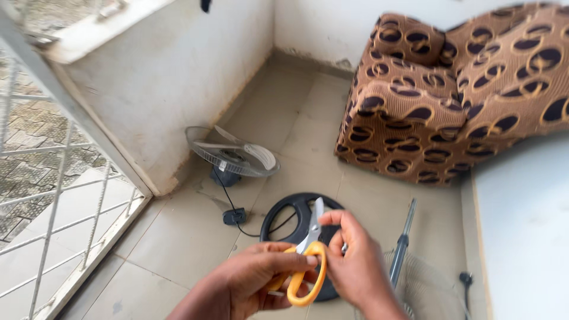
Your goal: The person removes the pole from the base of an electric fan and then uses scissors to cut a zip tie securing the front grill of another fan. The pole is detached and set aside, and the grill is partially freed from the zip tie.
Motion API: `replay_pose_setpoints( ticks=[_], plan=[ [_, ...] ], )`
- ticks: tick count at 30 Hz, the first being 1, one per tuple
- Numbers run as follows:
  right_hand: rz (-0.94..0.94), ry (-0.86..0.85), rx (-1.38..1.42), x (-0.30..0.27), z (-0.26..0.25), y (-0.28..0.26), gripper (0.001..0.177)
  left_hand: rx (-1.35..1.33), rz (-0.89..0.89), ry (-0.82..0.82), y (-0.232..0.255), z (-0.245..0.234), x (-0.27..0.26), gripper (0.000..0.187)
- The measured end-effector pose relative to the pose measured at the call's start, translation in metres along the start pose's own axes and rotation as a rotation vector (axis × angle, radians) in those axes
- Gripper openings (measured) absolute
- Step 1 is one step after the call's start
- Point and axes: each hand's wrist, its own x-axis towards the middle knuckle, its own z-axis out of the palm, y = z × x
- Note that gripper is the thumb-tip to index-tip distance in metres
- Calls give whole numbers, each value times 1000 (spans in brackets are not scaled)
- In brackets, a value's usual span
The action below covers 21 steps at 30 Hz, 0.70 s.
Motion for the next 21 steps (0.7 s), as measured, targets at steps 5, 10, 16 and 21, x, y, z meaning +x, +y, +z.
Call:
replay_pose_setpoints(
  ticks=[5, 10, 16, 21],
  plan=[
    [475, -118, 508, -1, 28, 33, 26, -112, 167, -56, -20, -16, -38, 37],
    [815, -238, 875, 55, 74, 102, 31, -185, 288, 131, -29, -77, -65, 42],
    [831, -456, 1019, 92, 147, 12, 26, -174, 556, 451, -25, -160, -107, 45],
    [828, -521, 1232, 31, 165, -186, 38, -209, 724, 471, -7, -194, -178, 46]
  ],
)
